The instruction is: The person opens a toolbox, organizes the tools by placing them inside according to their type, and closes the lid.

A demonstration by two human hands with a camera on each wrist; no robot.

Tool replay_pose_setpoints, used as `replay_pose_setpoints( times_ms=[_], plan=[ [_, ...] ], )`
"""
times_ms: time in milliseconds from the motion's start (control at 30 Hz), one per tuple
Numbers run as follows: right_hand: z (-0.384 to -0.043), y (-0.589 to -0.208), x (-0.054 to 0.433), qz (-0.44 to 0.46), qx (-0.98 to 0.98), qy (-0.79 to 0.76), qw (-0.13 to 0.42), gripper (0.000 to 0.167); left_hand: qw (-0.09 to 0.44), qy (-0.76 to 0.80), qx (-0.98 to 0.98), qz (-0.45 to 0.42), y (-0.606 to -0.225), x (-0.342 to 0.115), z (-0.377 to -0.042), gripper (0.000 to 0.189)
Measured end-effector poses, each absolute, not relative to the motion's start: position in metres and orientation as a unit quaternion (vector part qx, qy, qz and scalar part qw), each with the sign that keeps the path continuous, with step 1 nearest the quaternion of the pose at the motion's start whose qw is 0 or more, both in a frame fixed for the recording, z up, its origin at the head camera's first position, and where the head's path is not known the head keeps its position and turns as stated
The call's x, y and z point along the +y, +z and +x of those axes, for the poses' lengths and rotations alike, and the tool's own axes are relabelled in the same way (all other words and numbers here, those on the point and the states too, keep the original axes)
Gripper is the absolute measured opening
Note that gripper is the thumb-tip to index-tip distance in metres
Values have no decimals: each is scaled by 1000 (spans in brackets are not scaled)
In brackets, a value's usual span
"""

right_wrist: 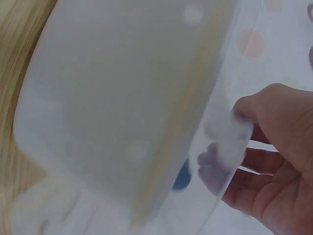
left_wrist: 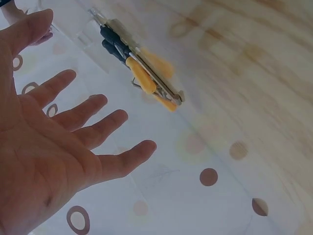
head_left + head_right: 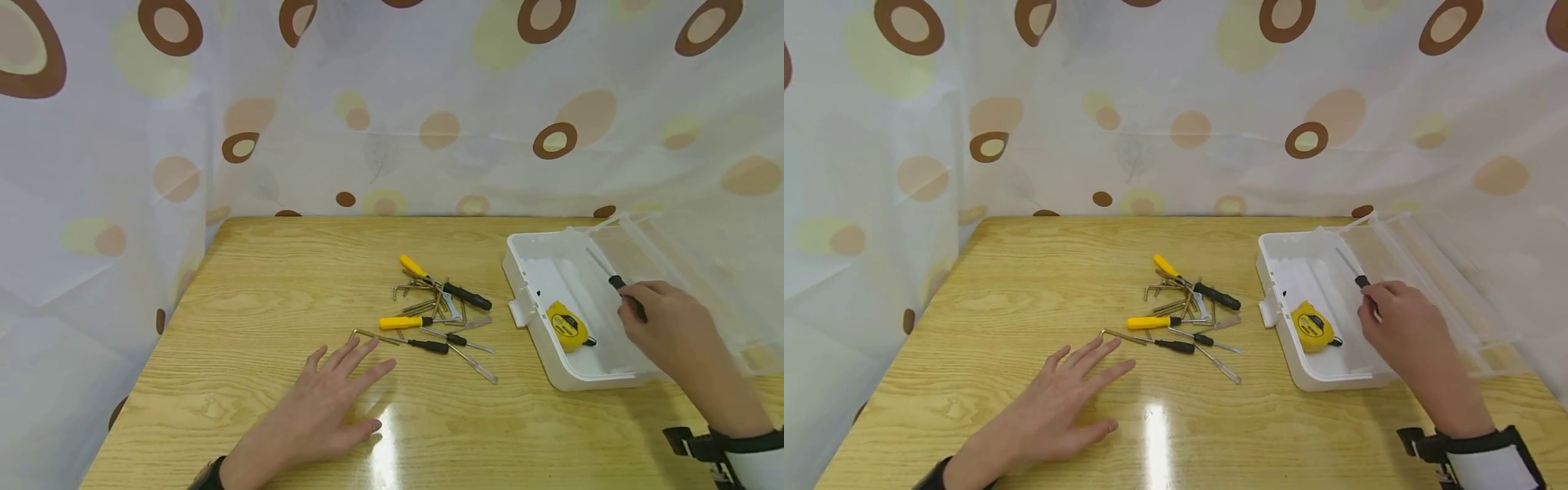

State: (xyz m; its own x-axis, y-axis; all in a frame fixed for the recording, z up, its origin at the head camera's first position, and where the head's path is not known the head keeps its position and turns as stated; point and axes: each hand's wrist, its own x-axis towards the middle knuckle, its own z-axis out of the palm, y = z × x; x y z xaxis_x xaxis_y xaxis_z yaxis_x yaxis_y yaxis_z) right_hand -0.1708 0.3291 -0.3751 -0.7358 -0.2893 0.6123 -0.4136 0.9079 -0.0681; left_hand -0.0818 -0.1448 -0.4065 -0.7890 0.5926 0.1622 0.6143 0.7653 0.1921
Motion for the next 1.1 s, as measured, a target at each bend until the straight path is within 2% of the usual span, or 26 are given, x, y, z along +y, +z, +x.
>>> replay_pose_setpoints(
  times_ms=[133,267,433,533,733,967,1100],
  plan=[
    [-166,-374,295,266,-888,101,361,16,51,-118,-939,-320,-407,-146,-83,73],
    [-157,-380,254,339,-866,95,355,25,54,-112,-941,-315,-408,-149,-88,74],
    [-139,-394,208,390,-872,80,285,10,42,-114,-949,-290,-407,-158,-95,76],
    [-131,-400,190,387,-892,51,229,21,37,-113,-956,-268,-405,-166,-100,77],
    [-128,-407,178,370,-921,17,119,15,53,-106,-965,-233,-399,-187,-109,77],
    [-136,-412,175,368,-928,24,53,12,60,-105,-975,-188,-397,-212,-114,78],
    [-139,-413,173,374,-925,28,55,12,63,-105,-977,-175,-396,-221,-113,77]
  ],
)
